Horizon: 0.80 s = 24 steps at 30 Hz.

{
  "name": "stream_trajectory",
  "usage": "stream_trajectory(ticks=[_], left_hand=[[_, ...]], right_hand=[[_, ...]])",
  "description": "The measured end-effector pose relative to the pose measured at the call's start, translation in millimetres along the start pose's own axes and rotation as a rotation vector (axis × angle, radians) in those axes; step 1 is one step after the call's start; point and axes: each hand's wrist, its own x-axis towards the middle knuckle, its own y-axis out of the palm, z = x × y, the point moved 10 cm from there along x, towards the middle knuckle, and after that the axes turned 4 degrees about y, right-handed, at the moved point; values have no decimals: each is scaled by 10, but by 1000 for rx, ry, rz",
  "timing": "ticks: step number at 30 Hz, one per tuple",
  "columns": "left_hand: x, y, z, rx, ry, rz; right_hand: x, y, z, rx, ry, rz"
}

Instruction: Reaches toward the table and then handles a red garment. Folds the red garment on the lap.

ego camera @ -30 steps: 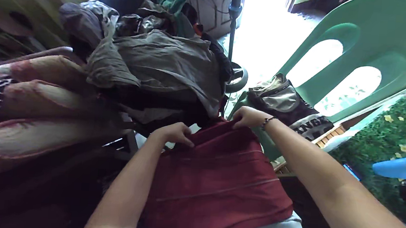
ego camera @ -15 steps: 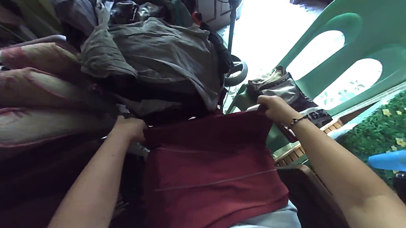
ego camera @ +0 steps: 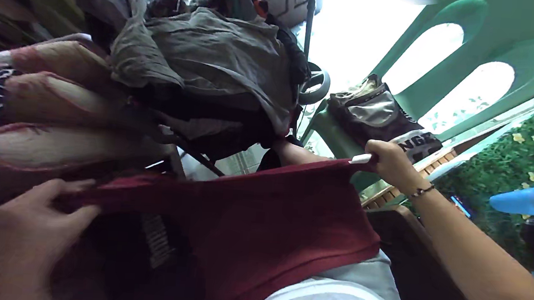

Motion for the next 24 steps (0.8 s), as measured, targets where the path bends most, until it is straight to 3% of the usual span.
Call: stream_trajectory(ticks=[1, 3, 4, 7, 9, 12, 16, 24], left_hand=[[-196, -59, 149, -75, -19, -15], [-579, -58, 557, -133, 114, -17], [-743, -81, 532, -170, 152, -11], [-1054, -242, -206, -233, 157, 40], [-1231, -202, -447, -252, 167, 118], [-1507, 31, -361, -245, 225, 199], [-1732, 242, -597, -247, 255, 278], [-2138, 494, -561, -374, 31, 530]], right_hand=[[-83, -24, 27, 4, -18, -24], [-254, -68, 53, 20, -41, -54], [-347, -83, 64, 26, -43, -60], [-632, -101, 101, 10, -51, -95], [-812, -59, 78, -4, -46, -107], [-1024, -8, 65, -17, -41, -100], [-1243, 77, 88, -36, -31, -58], [-1386, 45, 196, -21, 106, -45]])
